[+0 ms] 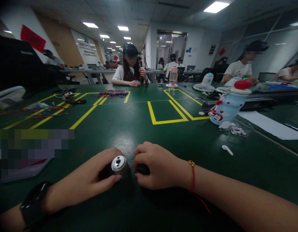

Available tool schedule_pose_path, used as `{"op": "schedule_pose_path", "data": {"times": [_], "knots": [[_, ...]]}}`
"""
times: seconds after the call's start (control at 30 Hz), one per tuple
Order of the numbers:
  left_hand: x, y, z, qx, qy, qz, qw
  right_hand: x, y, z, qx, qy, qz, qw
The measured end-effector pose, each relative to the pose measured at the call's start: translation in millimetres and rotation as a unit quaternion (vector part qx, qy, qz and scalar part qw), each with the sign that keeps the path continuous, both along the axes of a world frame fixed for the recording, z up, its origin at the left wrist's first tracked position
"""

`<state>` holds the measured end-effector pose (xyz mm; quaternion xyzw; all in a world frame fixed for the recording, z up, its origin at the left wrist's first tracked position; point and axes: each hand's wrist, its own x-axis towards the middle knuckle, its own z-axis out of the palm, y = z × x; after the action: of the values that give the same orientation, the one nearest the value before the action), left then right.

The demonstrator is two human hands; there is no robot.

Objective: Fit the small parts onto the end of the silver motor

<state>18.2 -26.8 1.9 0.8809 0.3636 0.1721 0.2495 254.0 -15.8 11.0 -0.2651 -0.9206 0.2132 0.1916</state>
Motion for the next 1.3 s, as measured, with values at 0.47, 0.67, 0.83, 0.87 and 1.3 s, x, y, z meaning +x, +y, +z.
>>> {"op": "schedule_pose_path", "data": {"times": [0.47,0.67,0.83,0.87,1.3], "knots": [[-3.0,-1.3,2.1,-0.001,-0.002,-0.003,1.0,23.9,64.7,-32.4,-0.229,0.322,-0.275,0.876],[-1.8,-2.4,3.1,-0.002,-0.006,-0.007,1.0,22.9,60.9,-30.4,-0.222,0.301,-0.278,0.885],[-1.2,-2.4,3.1,-0.006,-0.005,-0.005,1.0,20.6,46.6,-18.5,-0.205,0.222,-0.22,0.928],[-1.1,-2.4,2.9,-0.007,-0.004,-0.004,1.0,19.6,41.6,-14.9,-0.195,0.187,-0.182,0.946],[-3.1,-0.6,1.0,0.003,0.001,-0.006,1.0,-5.7,15.0,-1.6,-0.09,0.156,-0.056,0.982]]}}
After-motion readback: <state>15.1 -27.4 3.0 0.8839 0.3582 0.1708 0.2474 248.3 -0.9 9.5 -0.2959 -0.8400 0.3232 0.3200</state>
